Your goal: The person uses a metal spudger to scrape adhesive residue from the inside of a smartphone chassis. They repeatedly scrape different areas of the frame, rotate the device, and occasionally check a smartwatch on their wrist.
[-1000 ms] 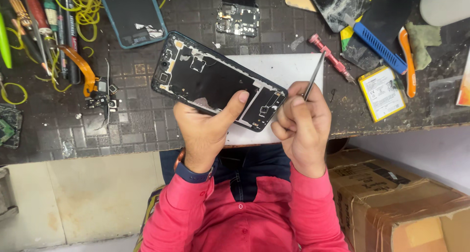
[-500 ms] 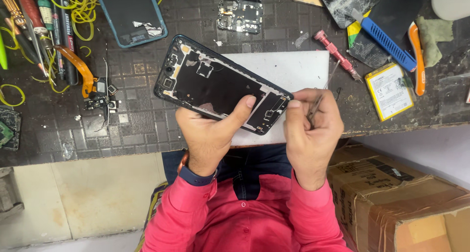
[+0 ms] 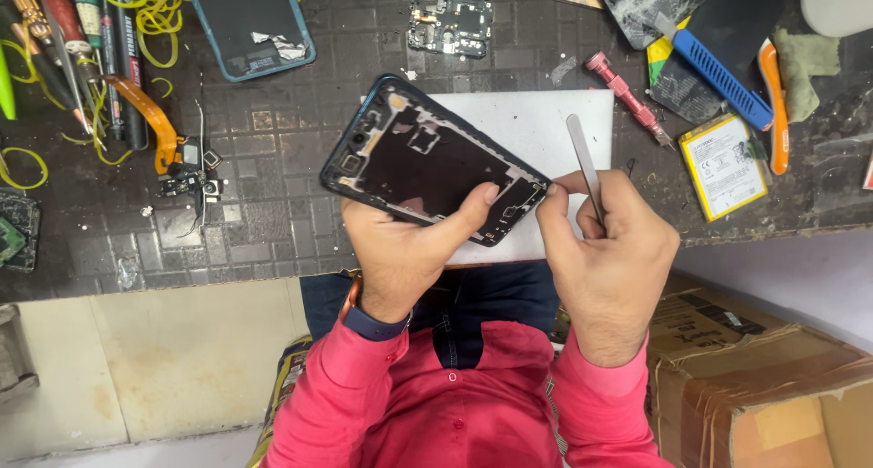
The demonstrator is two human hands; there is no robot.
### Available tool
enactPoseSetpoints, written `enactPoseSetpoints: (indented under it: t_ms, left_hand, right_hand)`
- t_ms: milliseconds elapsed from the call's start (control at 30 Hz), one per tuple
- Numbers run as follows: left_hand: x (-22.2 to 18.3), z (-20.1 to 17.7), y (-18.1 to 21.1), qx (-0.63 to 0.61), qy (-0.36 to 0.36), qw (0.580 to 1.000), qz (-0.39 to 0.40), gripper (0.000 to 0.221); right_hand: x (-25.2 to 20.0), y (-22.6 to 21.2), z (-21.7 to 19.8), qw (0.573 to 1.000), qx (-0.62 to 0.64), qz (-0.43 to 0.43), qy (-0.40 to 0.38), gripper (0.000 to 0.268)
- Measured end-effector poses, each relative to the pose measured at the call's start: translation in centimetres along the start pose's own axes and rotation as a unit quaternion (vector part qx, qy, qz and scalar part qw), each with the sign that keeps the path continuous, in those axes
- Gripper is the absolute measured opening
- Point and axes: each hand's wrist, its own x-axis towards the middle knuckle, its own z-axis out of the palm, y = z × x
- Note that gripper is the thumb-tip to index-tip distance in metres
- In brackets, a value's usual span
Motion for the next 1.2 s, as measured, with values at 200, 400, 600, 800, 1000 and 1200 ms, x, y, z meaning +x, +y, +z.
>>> enactPoseSetpoints:
  t_ms: [200,400,600,800,1000,1200]
  left_hand:
    - [0.0,0.0,0.1,0.108,0.003,0.993,0.046,0.029]
    - [0.5,0.1,0.7,0.138,-0.018,0.990,0.028,0.021]
    - [0.9,0.0,1.4,0.156,-0.047,0.986,0.013,0.016]
    - [0.9,0.1,1.3,0.161,-0.053,0.986,0.013,0.018]
    - [1.0,-0.2,1.0,0.174,-0.055,0.983,0.024,0.022]
    - [1.1,-0.4,1.0,0.181,-0.054,0.982,0.021,0.021]
  right_hand:
    - [-0.1,0.9,1.7,0.999,-0.022,-0.019,0.042,0.012]
    - [-0.1,2.1,2.2,0.998,0.003,-0.037,0.056,0.012]
    - [0.2,1.8,0.5,0.996,0.028,-0.079,-0.001,0.010]
    - [1.2,1.4,-0.3,0.990,-0.021,-0.119,-0.067,0.015]
    - [0.9,1.8,-0.4,0.978,-0.087,-0.184,-0.042,0.014]
    - [0.9,2.5,0.0,0.966,-0.120,-0.228,-0.032,0.016]
